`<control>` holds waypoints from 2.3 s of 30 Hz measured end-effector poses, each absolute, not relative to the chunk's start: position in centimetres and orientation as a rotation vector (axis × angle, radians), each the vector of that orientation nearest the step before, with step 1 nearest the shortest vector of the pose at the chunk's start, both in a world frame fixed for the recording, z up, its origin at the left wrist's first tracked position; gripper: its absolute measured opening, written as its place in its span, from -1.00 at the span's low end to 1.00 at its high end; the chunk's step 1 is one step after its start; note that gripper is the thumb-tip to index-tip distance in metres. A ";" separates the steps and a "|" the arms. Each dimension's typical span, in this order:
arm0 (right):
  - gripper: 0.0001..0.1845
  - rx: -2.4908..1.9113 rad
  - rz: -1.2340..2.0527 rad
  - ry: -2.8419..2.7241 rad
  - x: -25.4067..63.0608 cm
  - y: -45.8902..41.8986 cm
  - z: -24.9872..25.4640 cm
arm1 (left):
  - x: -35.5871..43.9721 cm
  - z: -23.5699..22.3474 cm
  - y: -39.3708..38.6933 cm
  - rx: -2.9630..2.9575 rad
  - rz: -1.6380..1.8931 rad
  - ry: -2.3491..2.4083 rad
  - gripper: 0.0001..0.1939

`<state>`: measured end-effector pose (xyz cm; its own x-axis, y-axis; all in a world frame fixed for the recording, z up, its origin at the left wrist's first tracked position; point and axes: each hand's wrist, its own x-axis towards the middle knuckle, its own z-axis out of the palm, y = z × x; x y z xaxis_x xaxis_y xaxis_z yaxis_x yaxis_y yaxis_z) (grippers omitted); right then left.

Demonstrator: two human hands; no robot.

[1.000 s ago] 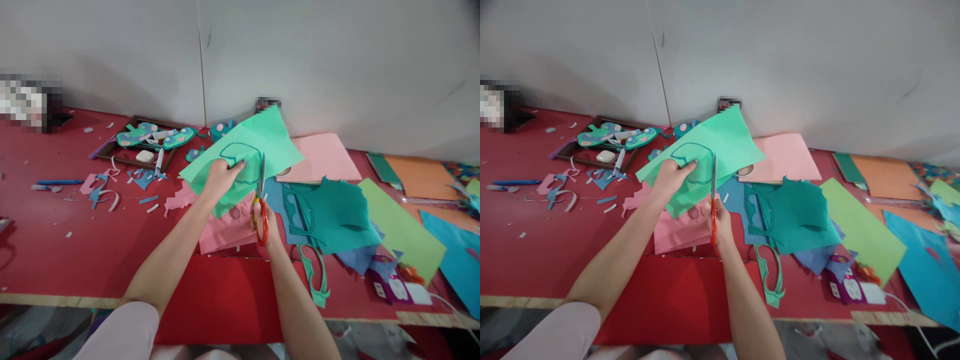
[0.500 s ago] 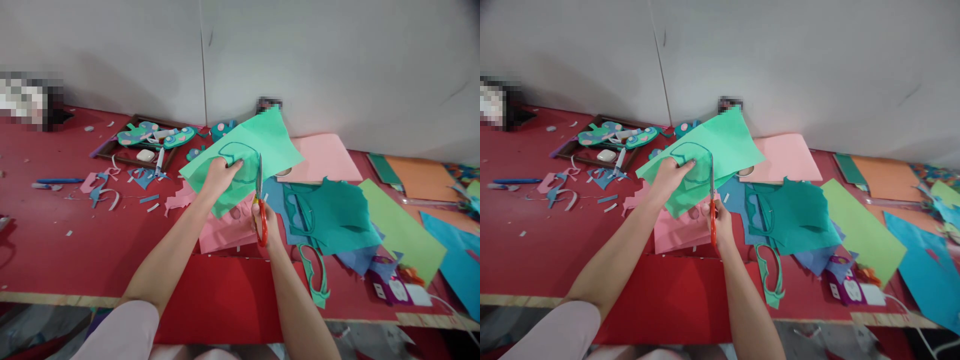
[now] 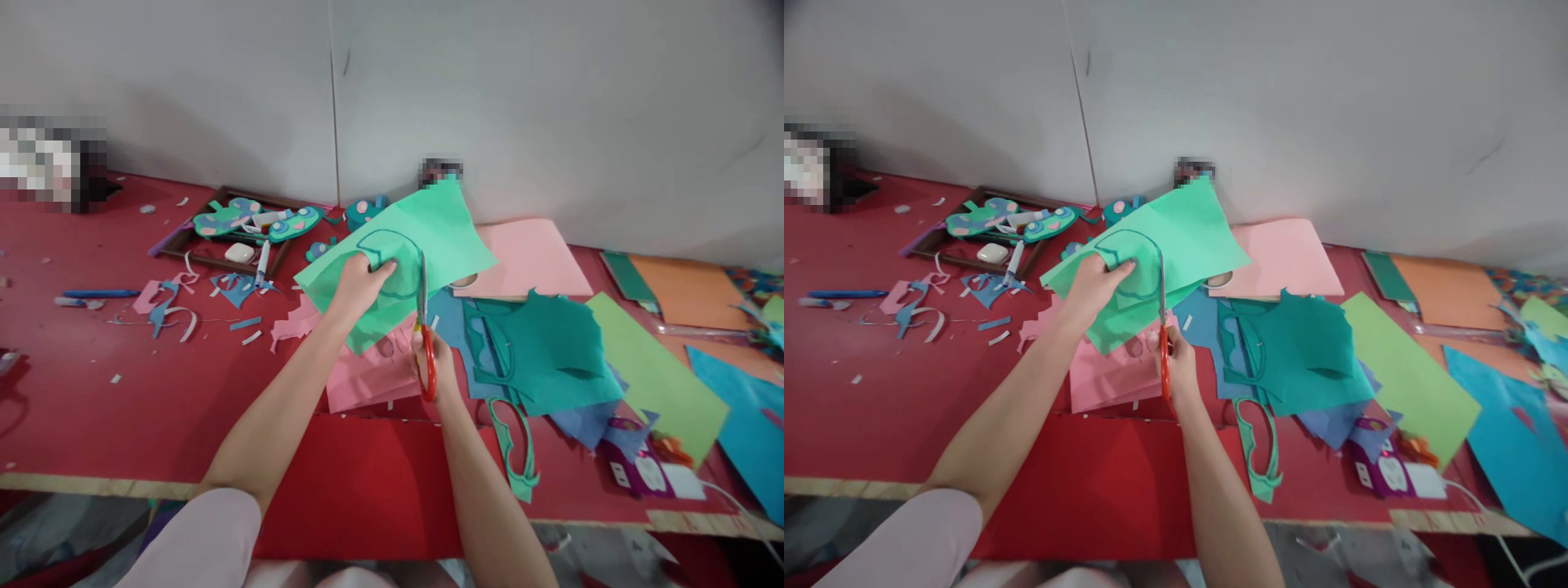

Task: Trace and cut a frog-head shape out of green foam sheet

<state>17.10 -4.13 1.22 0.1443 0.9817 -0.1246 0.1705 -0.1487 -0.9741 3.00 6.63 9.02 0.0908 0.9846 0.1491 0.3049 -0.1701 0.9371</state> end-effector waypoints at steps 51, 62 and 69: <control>-0.48 -1.433 1.253 -1.201 17.1 -4.2 1.7 | 2.4 8.8 6.7 1.600 1.073 1.107 -0.68; -0.45 -1.399 1.258 -1.167 17.1 -4.2 1.9 | 2.1 9.0 6.4 1.551 0.966 1.154 -0.71; -0.46 -1.404 1.263 -1.165 17.2 -4.1 1.7 | 1.8 9.2 6.4 1.588 0.927 1.169 -0.71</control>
